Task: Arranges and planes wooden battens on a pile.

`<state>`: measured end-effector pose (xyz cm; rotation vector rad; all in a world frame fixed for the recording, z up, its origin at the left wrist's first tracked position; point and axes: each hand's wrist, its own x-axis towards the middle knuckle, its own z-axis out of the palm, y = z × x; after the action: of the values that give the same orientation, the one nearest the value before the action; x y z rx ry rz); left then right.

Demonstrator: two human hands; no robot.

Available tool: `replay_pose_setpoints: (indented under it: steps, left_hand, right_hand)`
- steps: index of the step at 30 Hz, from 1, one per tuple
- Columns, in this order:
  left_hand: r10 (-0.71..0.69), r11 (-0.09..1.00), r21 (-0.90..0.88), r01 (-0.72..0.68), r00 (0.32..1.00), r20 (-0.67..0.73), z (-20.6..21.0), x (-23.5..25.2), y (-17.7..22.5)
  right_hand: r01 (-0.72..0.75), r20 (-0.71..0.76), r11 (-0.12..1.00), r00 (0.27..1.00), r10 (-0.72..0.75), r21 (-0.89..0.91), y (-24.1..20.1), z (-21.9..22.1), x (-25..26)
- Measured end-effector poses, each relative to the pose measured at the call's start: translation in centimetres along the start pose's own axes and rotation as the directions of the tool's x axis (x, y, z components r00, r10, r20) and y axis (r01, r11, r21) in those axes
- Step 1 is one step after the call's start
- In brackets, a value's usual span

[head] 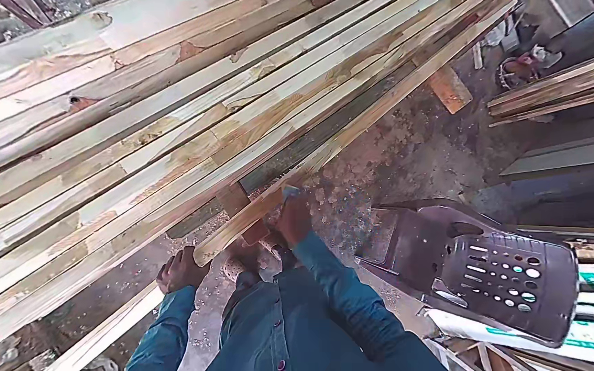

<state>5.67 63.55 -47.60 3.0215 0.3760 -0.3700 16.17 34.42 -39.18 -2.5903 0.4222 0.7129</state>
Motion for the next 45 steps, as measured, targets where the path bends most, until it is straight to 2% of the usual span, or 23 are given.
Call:
replay_pose_setpoints:
  steps: [2, 3, 5, 8, 12, 14, 16, 20, 23, 25, 28, 31, 33, 35, 37, 40, 43, 45]
  left_hand:
    - [-0.014, 1.000, 0.002, 0.014, 0.997, 0.073, -0.7, 0.3, 0.0]
    - [-0.035, 0.999, 0.004, 0.034, 0.989, 0.146, -1.3, 0.8, 0.2]
    - [-0.072, 0.997, 0.013, 0.071, 0.956, 0.284, -2.4, 2.1, 0.4]
    - [-0.083, 0.996, 0.023, 0.081, 0.912, 0.403, -2.8, 3.2, 0.2]
    - [-0.065, 0.997, -0.002, 0.072, 0.916, 0.395, -2.6, 3.3, 0.0]
    - [-0.058, 0.998, -0.006, 0.065, 0.923, 0.380, -2.2, 3.5, -0.2]
    - [-0.056, 0.998, -0.008, 0.064, 0.924, 0.378, -2.0, 3.5, -0.3]
    - [-0.054, 0.998, -0.014, 0.064, 0.917, 0.394, -2.3, 3.5, -0.2]
    - [-0.053, 0.997, -0.028, 0.069, 0.921, 0.386, -2.2, 3.6, -0.2]
    - [-0.071, 0.995, -0.037, 0.092, 0.923, 0.377, -2.0, 3.5, -0.2]
    - [-0.084, 0.995, -0.027, 0.097, 0.948, 0.308, -1.6, 2.2, -0.1]
    - [-0.044, 0.999, -0.010, 0.045, 0.990, 0.136, -0.9, 0.8, 0.1]
    - [-0.015, 1.000, -0.014, 0.015, 0.999, 0.037, -0.5, 0.3, 0.2]
    - [0.002, 1.000, -0.019, -0.002, 1.000, -0.011, -0.1, 0.1, 0.1]
    - [-0.013, 1.000, -0.022, 0.014, 0.999, 0.029, -0.5, 0.2, 0.2]
    - [-0.040, 0.999, -0.015, 0.041, 0.994, 0.102, -0.9, 0.5, 0.3]
    - [-0.052, 0.999, -0.004, 0.053, 0.989, 0.135, -1.1, 0.8, 0.3]
    - [-0.066, 0.998, 0.005, 0.066, 0.984, 0.168, -1.2, 1.1, 0.3]
  right_hand:
    - [0.074, 0.176, 0.992, 0.983, -0.055, -0.106, -0.8, 0.9, -2.6]
    - [0.111, 0.196, 0.988, 0.976, -0.089, -0.103, -0.4, 0.4, -3.1]
    - [0.155, 0.088, 0.988, 0.984, -0.155, 0.005, 1.7, -1.4, -2.3]
    - [0.191, -0.232, 0.970, 0.961, -0.152, 0.153, 6.4, -4.5, 2.4]
    - [0.173, -0.441, 0.958, 0.896, -0.057, 0.227, 10.9, -6.8, 11.4]
    - [0.210, -0.500, 0.950, 0.863, -0.069, 0.232, 12.2, -5.7, 14.2]
    - [0.259, -0.543, 0.936, 0.835, -0.093, 0.239, 12.7, -3.2, 14.9]
    - [0.098, -0.438, 0.970, 0.899, 0.010, 0.224, 12.6, 0.4, 11.7]
    - [0.015, -0.350, 0.986, 0.936, 0.045, 0.168, 13.2, 0.3, 8.6]
    - [-0.009, -0.371, 0.986, 0.926, 0.072, 0.169, 13.2, -1.8, 7.5]
    - [0.013, -0.437, 0.987, 0.897, 0.060, 0.163, 12.9, -7.2, 9.3]
    - [-0.008, -0.344, 0.994, 0.938, 0.045, 0.111, 12.1, -12.5, 12.3]
    - [-0.052, -0.293, 0.994, 0.953, 0.079, 0.100, 10.6, -13.7, 12.6]
    - [-0.093, -0.236, 0.985, 0.964, 0.126, 0.143, 8.3, -12.9, 11.1]
    - [-0.100, -0.171, 0.981, 0.977, 0.129, 0.168, 6.1, -10.6, 8.8]
    - [-0.073, -0.052, 0.993, 0.996, 0.078, 0.093, 3.3, -5.7, 4.6]
    - [0.037, 0.094, 0.999, 0.995, -0.035, -0.017, 0.6, -1.4, -0.1]
    - [0.109, 0.233, 0.991, 0.969, -0.087, -0.080, -0.9, -1.0, -3.1]
